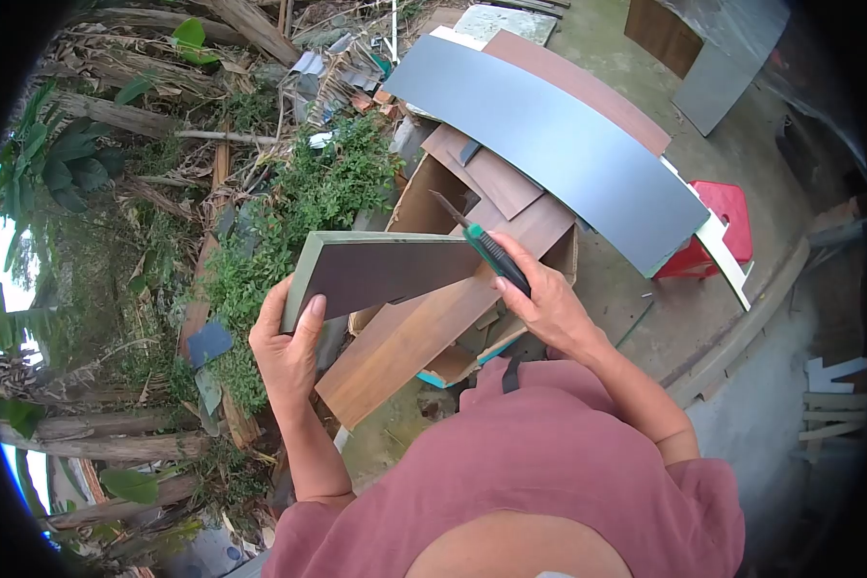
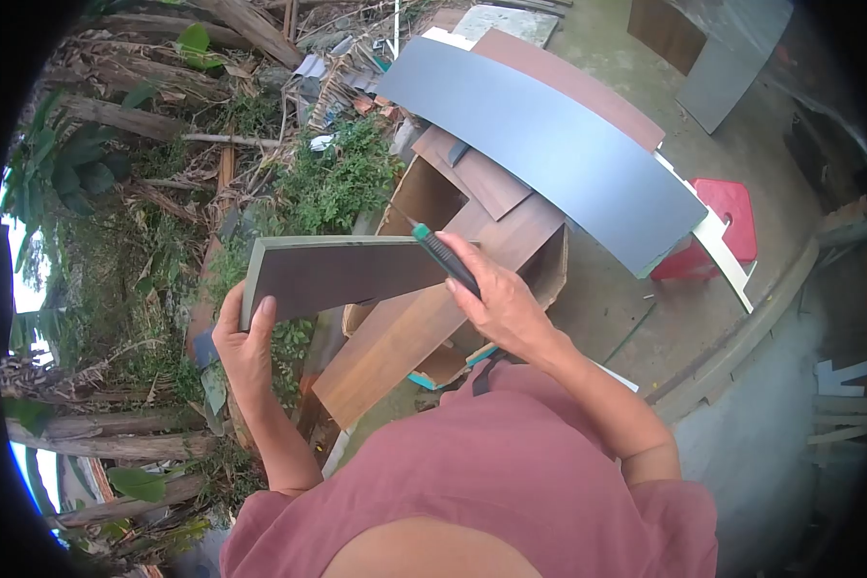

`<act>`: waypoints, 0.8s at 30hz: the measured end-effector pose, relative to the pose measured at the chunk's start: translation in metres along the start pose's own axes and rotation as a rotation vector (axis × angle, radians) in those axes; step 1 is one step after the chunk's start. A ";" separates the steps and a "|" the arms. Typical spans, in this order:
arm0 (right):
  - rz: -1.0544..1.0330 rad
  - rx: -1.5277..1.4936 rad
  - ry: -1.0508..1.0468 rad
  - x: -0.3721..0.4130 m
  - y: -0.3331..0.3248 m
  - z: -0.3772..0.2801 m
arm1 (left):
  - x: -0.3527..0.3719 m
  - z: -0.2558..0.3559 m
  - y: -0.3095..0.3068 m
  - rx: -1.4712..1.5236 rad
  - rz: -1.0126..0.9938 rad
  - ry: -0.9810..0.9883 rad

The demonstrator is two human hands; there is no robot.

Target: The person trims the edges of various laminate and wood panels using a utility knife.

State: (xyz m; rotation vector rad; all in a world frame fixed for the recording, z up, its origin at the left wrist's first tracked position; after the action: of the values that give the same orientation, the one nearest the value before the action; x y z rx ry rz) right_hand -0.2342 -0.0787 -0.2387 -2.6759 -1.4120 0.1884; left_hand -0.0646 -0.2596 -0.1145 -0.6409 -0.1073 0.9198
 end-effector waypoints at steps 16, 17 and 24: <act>-0.080 0.238 -0.154 -0.012 0.061 0.020 | 0.029 -0.028 -0.024 -0.019 0.108 -0.066; -0.086 0.245 -0.127 -0.013 0.061 0.034 | 0.030 -0.029 -0.025 -0.022 0.113 -0.059; -0.048 0.367 -0.048 -0.025 0.065 0.170 | 0.031 -0.045 -0.035 0.040 0.169 -0.089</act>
State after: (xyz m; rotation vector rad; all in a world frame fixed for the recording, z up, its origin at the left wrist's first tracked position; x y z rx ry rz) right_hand -0.2229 -0.1292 -0.4147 -2.3513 -1.3052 0.4619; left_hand -0.0051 -0.2719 -0.1374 -0.5784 -0.1149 1.1117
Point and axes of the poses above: each hand's wrist, its own x-axis away from the middle knuckle, its own y-axis out of the palm, z = x × y, the point moved 5 cm from there along -x, towards the middle knuckle, and after that the axes turned 2 degrees about -y, right-handed, at the moved point
